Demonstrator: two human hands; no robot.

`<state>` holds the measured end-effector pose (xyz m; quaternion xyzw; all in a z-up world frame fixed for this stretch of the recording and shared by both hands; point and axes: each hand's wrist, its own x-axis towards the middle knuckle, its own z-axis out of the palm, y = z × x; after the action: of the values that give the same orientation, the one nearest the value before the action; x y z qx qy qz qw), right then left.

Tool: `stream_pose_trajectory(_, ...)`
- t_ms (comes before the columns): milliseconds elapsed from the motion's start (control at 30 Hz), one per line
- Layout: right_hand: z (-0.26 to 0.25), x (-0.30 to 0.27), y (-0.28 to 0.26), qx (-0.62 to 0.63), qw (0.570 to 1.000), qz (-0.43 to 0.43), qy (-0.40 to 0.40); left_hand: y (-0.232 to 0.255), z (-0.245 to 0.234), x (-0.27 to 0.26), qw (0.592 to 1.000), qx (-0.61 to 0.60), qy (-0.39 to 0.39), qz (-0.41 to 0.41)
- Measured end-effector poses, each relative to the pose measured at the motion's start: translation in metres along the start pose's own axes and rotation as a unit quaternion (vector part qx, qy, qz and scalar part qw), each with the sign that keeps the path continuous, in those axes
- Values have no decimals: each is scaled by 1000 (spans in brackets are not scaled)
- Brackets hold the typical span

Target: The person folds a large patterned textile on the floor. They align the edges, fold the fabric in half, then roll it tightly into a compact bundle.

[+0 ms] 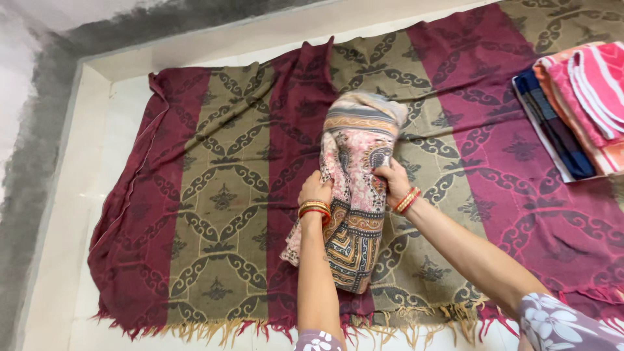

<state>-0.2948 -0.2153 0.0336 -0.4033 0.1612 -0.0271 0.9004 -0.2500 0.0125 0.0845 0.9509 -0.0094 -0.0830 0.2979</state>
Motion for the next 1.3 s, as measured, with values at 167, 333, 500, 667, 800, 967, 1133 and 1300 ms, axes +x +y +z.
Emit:
stream_pose_trajectory(167, -58, -67, -11, -188, 964, -169, 77, 75, -17, 24, 989, 114, 42, 83)
stream_pose_trajectory(333, -141, -52, 2, -342, 934, 94, 35, 115, 26, 36, 943, 153, 190, 224)
stream_pose_trajectory(500, -211, -37, -2, -343, 924, 131, 107, 131, 114, -1, 945, 134, 36, 296)
stream_pose_trajectory(667, -236, -41, -30, -372, 914, 97, 126, 138, 187, -59, 920, 179, -118, 329)
stream_pose_trajectory(800, -238, -53, -59, -482, 843, 114, 208, 139, 223, -70, 914, 227, -31, 335)
stream_pose_trajectory(967, -244, -52, -58, -636, 713, -8, 296, 137, 257, -55, 892, 240, -6, 384)
stream_pose_trajectory(1133, -258, -36, -53, -625, 728, 3, 280, 153, 288, -42, 866, 237, 28, 440)
stream_pose_trajectory(1300, -263, -38, -96, -725, 677, 28, 125, 162, 294, -36, 865, 245, 6, 439)
